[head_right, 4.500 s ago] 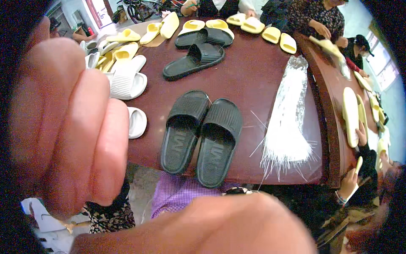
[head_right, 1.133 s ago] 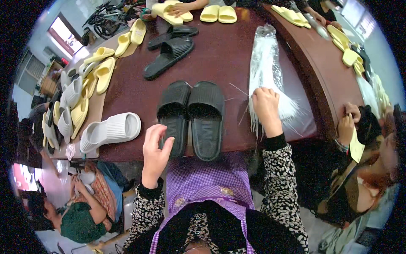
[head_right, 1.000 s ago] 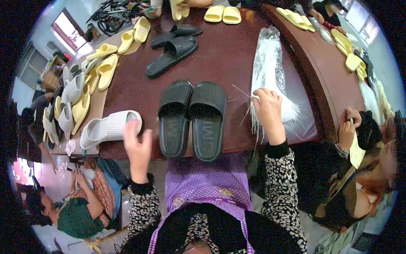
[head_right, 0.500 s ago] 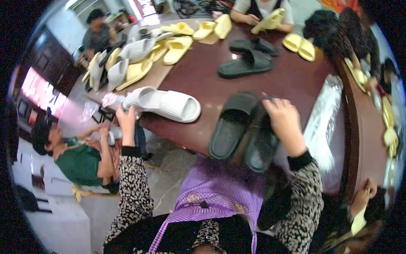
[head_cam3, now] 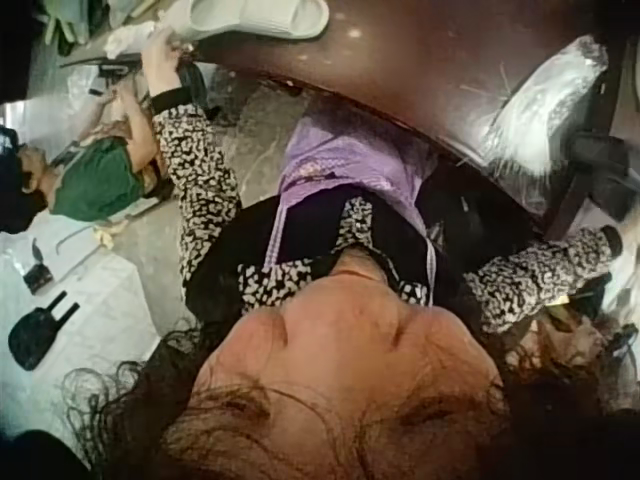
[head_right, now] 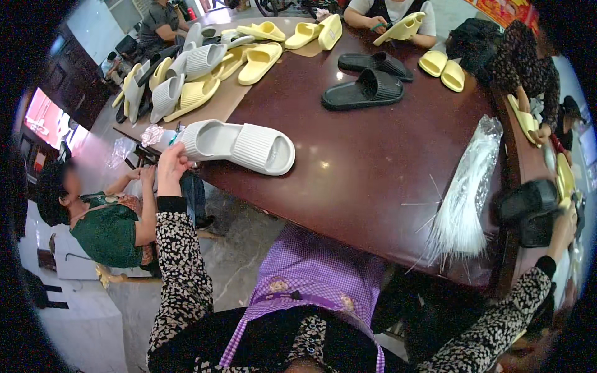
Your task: The person tags pairs of slippers together by taking plastic fasteners from the table and threading them through each pair of slippers by hand.
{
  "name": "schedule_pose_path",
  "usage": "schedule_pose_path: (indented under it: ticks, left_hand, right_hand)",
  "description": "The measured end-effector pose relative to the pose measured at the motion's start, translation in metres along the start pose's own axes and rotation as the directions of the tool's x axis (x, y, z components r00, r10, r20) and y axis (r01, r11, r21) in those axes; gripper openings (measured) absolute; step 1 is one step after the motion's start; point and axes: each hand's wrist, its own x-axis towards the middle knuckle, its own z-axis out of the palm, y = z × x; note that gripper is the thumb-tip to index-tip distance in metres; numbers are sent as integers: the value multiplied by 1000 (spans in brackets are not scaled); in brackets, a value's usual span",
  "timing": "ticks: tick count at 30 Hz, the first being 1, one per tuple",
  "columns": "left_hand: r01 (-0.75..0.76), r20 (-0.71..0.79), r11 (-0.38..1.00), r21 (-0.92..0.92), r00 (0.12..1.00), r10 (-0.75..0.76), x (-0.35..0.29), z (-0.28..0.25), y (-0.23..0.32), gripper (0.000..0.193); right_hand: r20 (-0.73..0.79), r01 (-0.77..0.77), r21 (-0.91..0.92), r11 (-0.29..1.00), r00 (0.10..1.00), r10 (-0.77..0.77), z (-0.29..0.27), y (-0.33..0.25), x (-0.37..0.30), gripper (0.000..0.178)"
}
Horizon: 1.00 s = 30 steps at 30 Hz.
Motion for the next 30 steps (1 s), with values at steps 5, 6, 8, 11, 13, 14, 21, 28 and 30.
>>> schedule_pose_path:
  ticks: [5, 6, 8, 11, 13, 14, 21, 28, 30]
  left_hand:
    - [124, 159, 960, -251, 984, -85, -7, 16, -1, 20]
    - [148, 171, 949, -277, 980, -103, -17, 14, 1, 18]
    - [169, 221, 935, -312, 970, -101, -27, 31, 10, 15]
    - [201, 336, 931, -306, 938, -92, -56, 77, 23, 15]
    - [150, 481, 972, -180, 875, -46, -79, 101, 42, 27]
    - [152, 493, 972, -178, 869, -46, -88, 116, 48, 27]
    - [-252, 748, 966, -49, 632, 203, -160, 202, 112, 36]
    - [-425, 815, 898, -114, 476, 329, -182, 223, 112, 45]
    - [-592, 696, 782, -194, 479, 535, -189, 219, 97, 51]
  right_hand:
    - [-396, 567, 347, 747, 811, -431, 37, -6, -49, 45]
    - [41, 265, 793, 549, 876, -481, 1, -103, -51, 46]
    - [85, -1, 992, 125, 734, -674, -72, -170, -102, 45]
    - [-50, 94, 996, 13, 636, -770, -198, -231, -150, 46]
    - [-228, 135, 974, -184, 589, -775, -251, -261, -158, 48]
    - [-250, 70, 964, -257, 572, -782, -275, -271, -160, 49]
    - [-646, 438, 762, -477, 468, -603, -375, -310, -175, 67]
    - [-490, 584, 806, -95, 569, -660, -371, -300, -182, 73]
    - [-435, 531, 845, -66, 610, -662, -352, -300, -177, 74]
